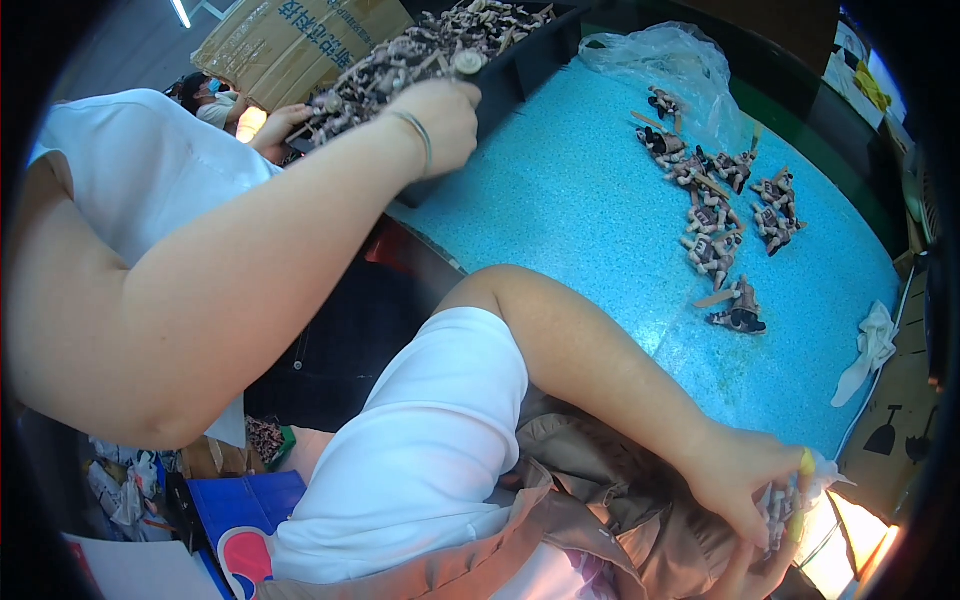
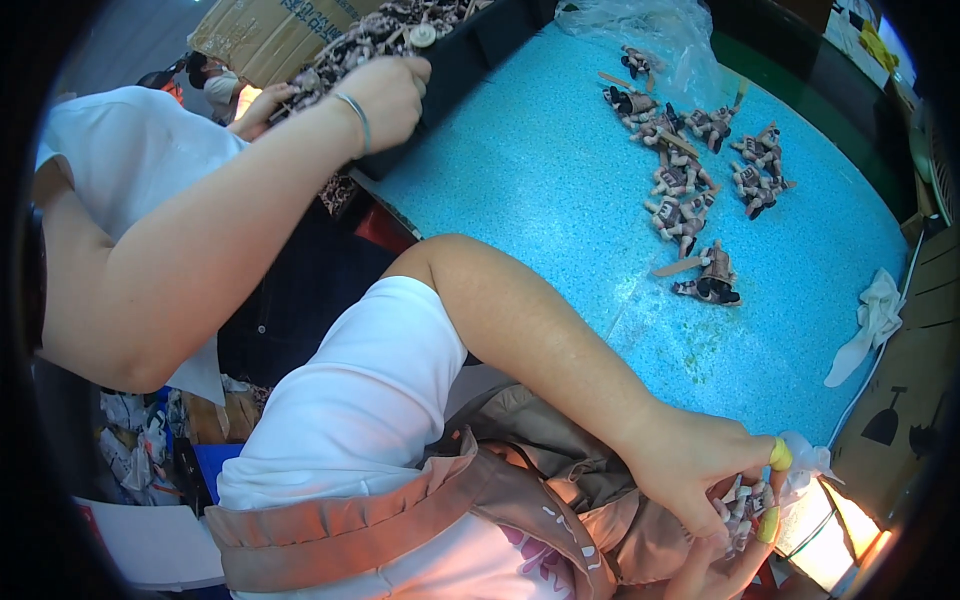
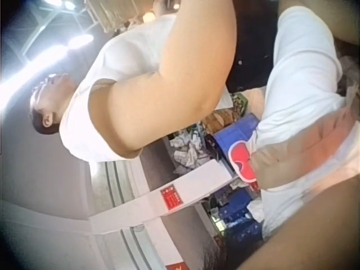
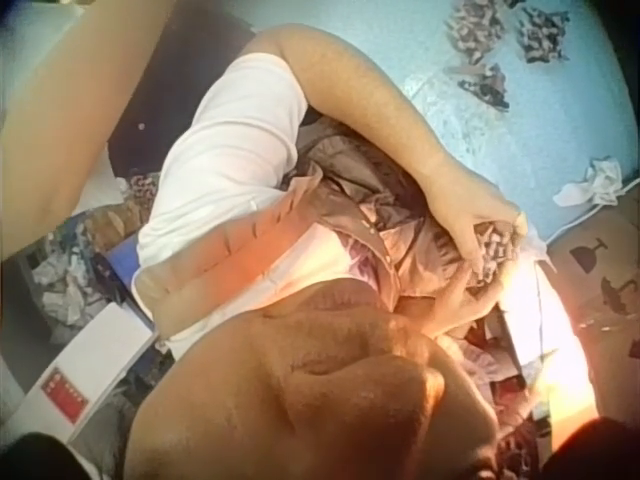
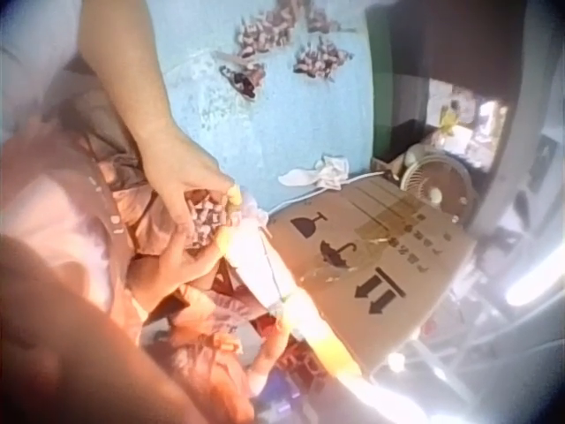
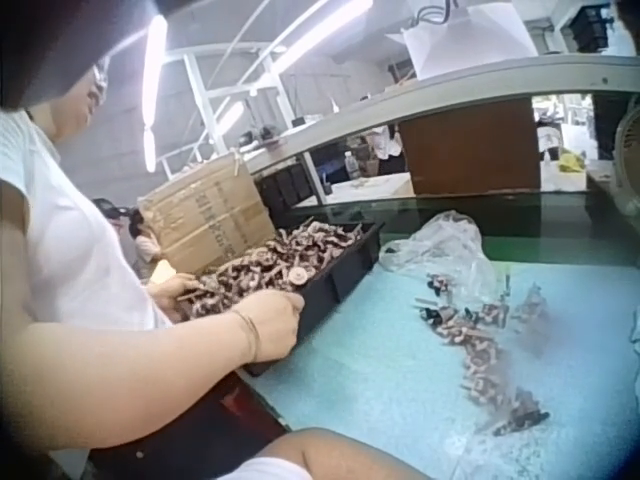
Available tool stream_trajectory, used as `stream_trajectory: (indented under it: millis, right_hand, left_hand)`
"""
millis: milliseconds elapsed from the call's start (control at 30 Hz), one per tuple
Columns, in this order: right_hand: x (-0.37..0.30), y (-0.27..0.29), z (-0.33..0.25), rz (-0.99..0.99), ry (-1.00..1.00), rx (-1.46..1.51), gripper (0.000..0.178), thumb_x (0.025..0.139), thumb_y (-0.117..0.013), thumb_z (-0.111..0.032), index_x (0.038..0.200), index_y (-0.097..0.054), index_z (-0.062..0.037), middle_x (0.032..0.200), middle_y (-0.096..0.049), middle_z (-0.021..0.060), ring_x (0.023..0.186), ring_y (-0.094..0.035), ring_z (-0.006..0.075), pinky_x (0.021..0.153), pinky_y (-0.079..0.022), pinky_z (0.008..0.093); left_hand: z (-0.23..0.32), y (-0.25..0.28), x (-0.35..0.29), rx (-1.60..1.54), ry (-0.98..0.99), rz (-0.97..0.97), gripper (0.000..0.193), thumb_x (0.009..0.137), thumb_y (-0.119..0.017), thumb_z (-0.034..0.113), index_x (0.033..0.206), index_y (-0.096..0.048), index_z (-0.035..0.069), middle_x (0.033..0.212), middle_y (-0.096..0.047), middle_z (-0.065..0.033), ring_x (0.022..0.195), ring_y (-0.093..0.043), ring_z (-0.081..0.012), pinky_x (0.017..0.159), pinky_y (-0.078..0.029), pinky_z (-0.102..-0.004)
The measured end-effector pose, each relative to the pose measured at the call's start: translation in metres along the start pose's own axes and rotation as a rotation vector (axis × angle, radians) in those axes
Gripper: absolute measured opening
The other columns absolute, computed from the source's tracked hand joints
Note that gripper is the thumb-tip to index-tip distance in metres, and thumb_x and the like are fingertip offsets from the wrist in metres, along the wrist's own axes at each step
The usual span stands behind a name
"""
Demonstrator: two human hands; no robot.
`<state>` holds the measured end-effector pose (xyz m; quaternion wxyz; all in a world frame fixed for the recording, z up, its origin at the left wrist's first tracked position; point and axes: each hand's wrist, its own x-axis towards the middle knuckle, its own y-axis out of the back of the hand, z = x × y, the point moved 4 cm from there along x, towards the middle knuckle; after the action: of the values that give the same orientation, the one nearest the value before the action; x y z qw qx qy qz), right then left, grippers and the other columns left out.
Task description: The person assembles figurines by applying liquid with a squeeze bottle, attaching parts together by hand, wiping them with a cloth, and placing them on the table.
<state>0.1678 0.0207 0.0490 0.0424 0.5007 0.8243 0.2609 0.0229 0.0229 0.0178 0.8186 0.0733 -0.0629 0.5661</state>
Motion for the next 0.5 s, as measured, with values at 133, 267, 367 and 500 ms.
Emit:
stream_trajectory:
  millis: [133, 267, 367, 500]
  right_hand:
    - [-0.004, 0.002, -0.002, 0.012, -0.09, 0.087, 0.052, 0.082, -0.065, -0.016, 0.122, -0.044, 0.0098, 0.125, -0.047, 0.0224, 0.113, -0.047, 0.0314, 0.097, -0.036, 0.0399]
    - [-0.006, 0.008, 0.005, -0.012, 0.033, -0.004, 0.048, 0.083, -0.064, -0.015, 0.119, -0.046, 0.0093, 0.119, -0.051, 0.022, 0.11, -0.05, 0.0301, 0.093, -0.039, 0.0378]
    - [-0.011, 0.008, 0.014, 0.044, 0.107, -0.087, 0.045, 0.083, -0.062, -0.021, 0.116, -0.05, 0.007, 0.112, -0.054, 0.0202, 0.101, -0.053, 0.0289, 0.086, -0.044, 0.036]
    - [-0.011, 0.008, 0.023, 0.01, 0.098, -0.012, 0.053, 0.071, -0.071, -0.021, 0.111, -0.05, 0.0074, 0.113, -0.051, 0.0213, 0.1, -0.054, 0.0296, 0.086, -0.044, 0.0374]
  left_hand:
    - [-0.001, -0.005, 0.003, 0.018, -0.017, -0.023, 0.057, 0.065, -0.076, 0.029, 0.105, -0.047, 0.001, 0.078, -0.062, -0.0133, 0.07, -0.062, -0.0262, 0.059, -0.048, -0.0347]
    - [0.0, -0.008, 0.002, 0.027, -0.032, -0.056, 0.058, 0.066, -0.076, 0.03, 0.105, -0.044, 0.001, 0.077, -0.062, -0.013, 0.07, -0.062, -0.027, 0.058, -0.047, -0.0357]
    - [0.003, -0.011, 0.002, 0.043, -0.12, -0.041, 0.059, 0.066, -0.076, 0.033, 0.106, -0.044, 0.003, 0.077, -0.061, -0.0128, 0.069, -0.062, -0.0274, 0.057, -0.047, -0.0357]
    - [0.004, -0.003, -0.01, 0.035, -0.109, -0.001, 0.056, 0.072, -0.074, 0.028, 0.112, -0.042, 0.005, 0.086, -0.062, -0.0115, 0.071, -0.063, -0.0228, 0.06, -0.05, -0.0308]
